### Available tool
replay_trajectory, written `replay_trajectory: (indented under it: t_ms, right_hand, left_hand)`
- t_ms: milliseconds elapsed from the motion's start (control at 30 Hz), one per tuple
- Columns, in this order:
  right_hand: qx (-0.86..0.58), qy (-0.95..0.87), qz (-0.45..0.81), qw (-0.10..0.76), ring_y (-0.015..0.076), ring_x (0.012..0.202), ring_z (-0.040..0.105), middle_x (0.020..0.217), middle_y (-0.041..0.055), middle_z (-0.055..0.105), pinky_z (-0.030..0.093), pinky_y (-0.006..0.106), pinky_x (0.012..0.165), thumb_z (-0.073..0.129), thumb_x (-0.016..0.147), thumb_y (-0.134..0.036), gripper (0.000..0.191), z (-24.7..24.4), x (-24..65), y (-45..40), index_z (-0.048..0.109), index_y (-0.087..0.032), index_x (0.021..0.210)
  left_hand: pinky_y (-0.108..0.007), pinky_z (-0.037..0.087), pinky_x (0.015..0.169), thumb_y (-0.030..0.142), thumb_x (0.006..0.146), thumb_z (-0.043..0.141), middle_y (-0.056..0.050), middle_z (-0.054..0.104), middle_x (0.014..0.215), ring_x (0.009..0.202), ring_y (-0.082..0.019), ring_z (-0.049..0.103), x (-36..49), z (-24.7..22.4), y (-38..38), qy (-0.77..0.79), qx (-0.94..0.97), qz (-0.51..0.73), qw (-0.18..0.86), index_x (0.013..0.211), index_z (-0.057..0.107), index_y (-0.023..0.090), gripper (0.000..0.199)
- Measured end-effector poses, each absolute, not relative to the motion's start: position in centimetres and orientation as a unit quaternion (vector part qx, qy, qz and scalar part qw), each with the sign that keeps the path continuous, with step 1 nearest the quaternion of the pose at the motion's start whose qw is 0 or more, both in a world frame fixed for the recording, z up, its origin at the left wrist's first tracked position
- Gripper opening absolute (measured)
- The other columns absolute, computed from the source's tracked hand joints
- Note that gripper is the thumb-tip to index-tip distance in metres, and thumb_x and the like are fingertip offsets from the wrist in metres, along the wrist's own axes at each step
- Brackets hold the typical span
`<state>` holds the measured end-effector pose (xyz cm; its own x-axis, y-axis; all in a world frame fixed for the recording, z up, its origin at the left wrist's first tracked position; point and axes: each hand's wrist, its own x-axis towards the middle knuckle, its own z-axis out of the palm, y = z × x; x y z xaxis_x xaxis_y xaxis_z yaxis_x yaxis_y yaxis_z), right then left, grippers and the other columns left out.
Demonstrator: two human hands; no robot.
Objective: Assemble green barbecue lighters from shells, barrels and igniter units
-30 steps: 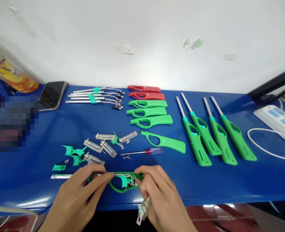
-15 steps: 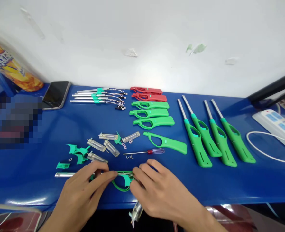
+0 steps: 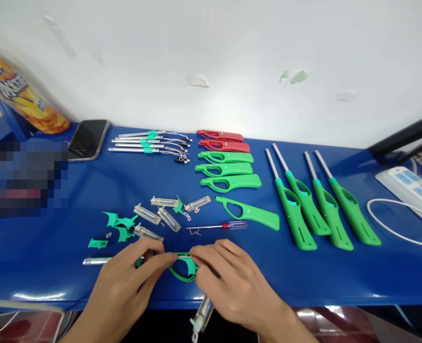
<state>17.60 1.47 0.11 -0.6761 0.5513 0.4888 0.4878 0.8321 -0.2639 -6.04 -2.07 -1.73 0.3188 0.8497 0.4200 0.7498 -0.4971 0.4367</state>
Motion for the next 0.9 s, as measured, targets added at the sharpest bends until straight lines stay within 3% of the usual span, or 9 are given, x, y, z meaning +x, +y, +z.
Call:
replay_trajectory:
  t_ms: [100,200,333,433,633,900]
  right_hand:
    - [-0.325,-0.879,0.140,0.320,0.0163,0.082,0.072,0.106,0.0071,0.079,0.058,0.033,0.072,0.059,0.100,-0.001,0.027,-0.9,17.2,0.7,0.053,-0.020,0.082]
    - [-0.343,-0.836,0.230,0.361,0.0164,0.095,0.075,0.109,0.0053,0.075,0.060,0.030,0.077,0.062,0.098,0.002,0.035,-1.6,16.8,0.0,0.044,-0.022,0.079]
    - [-0.358,-0.791,0.306,0.391,0.0130,0.095,0.074,0.099,0.0011,0.070,0.059,0.023,0.075,0.062,0.099,0.001,0.037,-1.8,16.1,-0.1,0.040,-0.023,0.081]
    - [-0.369,-0.778,0.317,0.397,0.0131,0.095,0.073,0.090,-0.0015,0.065,0.057,0.022,0.075,0.063,0.100,-0.001,0.038,-1.9,15.8,0.0,0.039,-0.024,0.082]
    - [-0.392,-0.762,0.313,0.410,0.0138,0.090,0.074,0.097,0.0009,0.067,0.053,0.022,0.067,0.062,0.100,-0.003,0.037,-1.7,15.6,0.3,0.037,-0.024,0.081]
    - [-0.397,-0.758,0.309,0.415,0.0146,0.087,0.074,0.094,0.0003,0.070,0.052,0.024,0.064,0.060,0.101,-0.004,0.038,-1.3,15.7,0.7,0.036,-0.025,0.080]
  left_hand:
    - [-0.030,0.058,0.064,-0.001,0.098,0.049,-0.004,0.067,0.097,0.075,-0.017,0.067,-6.0,-1.7,-2.1,0.493,0.808,0.312,0.081,0.111,0.068,0.022,0.032]
    - [-0.031,0.058,0.066,0.000,0.099,0.050,-0.004,0.067,0.096,0.077,-0.018,0.068,-6.0,-1.7,-2.2,0.495,0.806,0.312,0.088,0.112,0.068,0.023,0.031]
    - [-0.032,0.058,0.067,0.002,0.101,0.052,-0.004,0.066,0.097,0.080,-0.019,0.068,-6.1,-1.7,-2.2,0.498,0.802,0.312,0.106,0.113,0.068,0.024,0.030]
    - [-0.034,0.059,0.069,0.006,0.102,0.054,-0.005,0.067,0.101,0.082,-0.019,0.069,-6.0,-1.7,-2.2,0.502,0.800,0.308,0.113,0.114,0.067,0.024,0.025]
    - [-0.040,0.060,0.074,0.016,0.105,0.055,-0.005,0.071,0.099,0.087,-0.023,0.071,-5.2,-1.2,-2.1,0.523,0.788,0.305,0.111,0.112,0.062,0.022,0.011]
    - [-0.034,0.058,0.067,0.023,0.109,0.052,-0.004,0.072,0.093,0.076,-0.020,0.071,-4.8,-0.9,-1.2,0.511,0.807,0.289,0.061,0.128,0.061,0.019,0.021]
